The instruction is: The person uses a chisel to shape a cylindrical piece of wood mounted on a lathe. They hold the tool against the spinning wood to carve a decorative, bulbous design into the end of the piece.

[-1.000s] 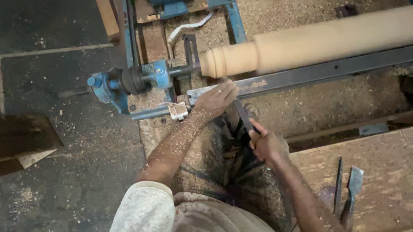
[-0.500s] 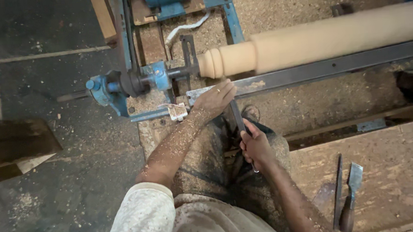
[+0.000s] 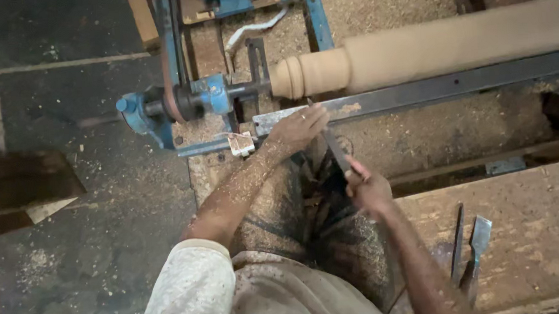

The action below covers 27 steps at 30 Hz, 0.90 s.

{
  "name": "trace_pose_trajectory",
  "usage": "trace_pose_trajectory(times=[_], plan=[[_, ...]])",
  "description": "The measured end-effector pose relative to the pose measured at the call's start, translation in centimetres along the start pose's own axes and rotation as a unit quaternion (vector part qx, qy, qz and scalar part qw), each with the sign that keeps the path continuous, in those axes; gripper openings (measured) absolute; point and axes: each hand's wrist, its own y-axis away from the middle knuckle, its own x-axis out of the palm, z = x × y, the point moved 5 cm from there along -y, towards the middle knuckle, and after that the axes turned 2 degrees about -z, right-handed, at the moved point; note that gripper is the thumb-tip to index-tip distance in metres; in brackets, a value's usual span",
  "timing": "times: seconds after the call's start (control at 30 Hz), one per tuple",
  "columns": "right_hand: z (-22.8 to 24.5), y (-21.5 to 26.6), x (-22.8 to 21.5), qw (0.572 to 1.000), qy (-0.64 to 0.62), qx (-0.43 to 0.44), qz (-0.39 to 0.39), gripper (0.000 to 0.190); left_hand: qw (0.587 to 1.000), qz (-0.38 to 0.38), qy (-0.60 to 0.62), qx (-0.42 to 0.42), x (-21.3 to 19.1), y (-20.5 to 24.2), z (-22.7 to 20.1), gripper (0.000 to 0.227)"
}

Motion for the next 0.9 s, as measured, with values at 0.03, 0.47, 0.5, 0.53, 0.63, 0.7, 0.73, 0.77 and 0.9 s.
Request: trace_pose_trajectory(times=[0.03,0.47,0.5,0.53,0.63,0.7,0.73,0.77,0.9], plan=[[0.3,-0.1,-1.3,0.998,0.054,0.029,-0.011,0.052,1.0,0.014,-0.017,0.003,0.6,-0.1,0.0,0.042],[0.5,1.8,3.5,0.998,-0.043,0.01,-0.053,0.046,0.998,0.024,-0.052,-0.011,0.3,-0.2,0.0,0.044],[0.1,1.9,4.3,0.997,-0.039,-0.008,-0.061,0.046,0.998,0.036,-0.042,-0.009,0.2,-0.1,-0.3,0.043],[0.2,1.5,4.9,0.996,-0.035,-0.033,-0.069,0.046,0.998,0.044,-0.037,-0.004,0.2,-0.4,-0.1,0.043],[-2.6,0.6,8.2,0.96,-0.28,0.007,-0.021,0.057,0.996,0.08,-0.034,0.011,-0.2,-0.7,-0.5,0.05],[-3.2,-0.4,8.6,0.971,-0.217,-0.091,-0.05,0.056,0.996,0.084,-0.027,0.013,-0.4,-1.4,0.2,0.051],[-3.4,-0.7,8.7,0.972,-0.182,-0.137,-0.064,0.056,0.997,0.079,-0.012,0.004,-0.4,-1.4,0.1,0.049],[-3.5,-1.2,8.5,0.969,-0.19,-0.153,-0.04,0.057,0.997,0.073,0.003,-0.006,-0.3,-1.3,0.1,0.047],[-1.7,-0.2,6.0,0.988,-0.11,-0.11,-0.019,0.059,0.998,0.061,-0.002,-0.005,0.3,-1.4,0.0,0.048]])
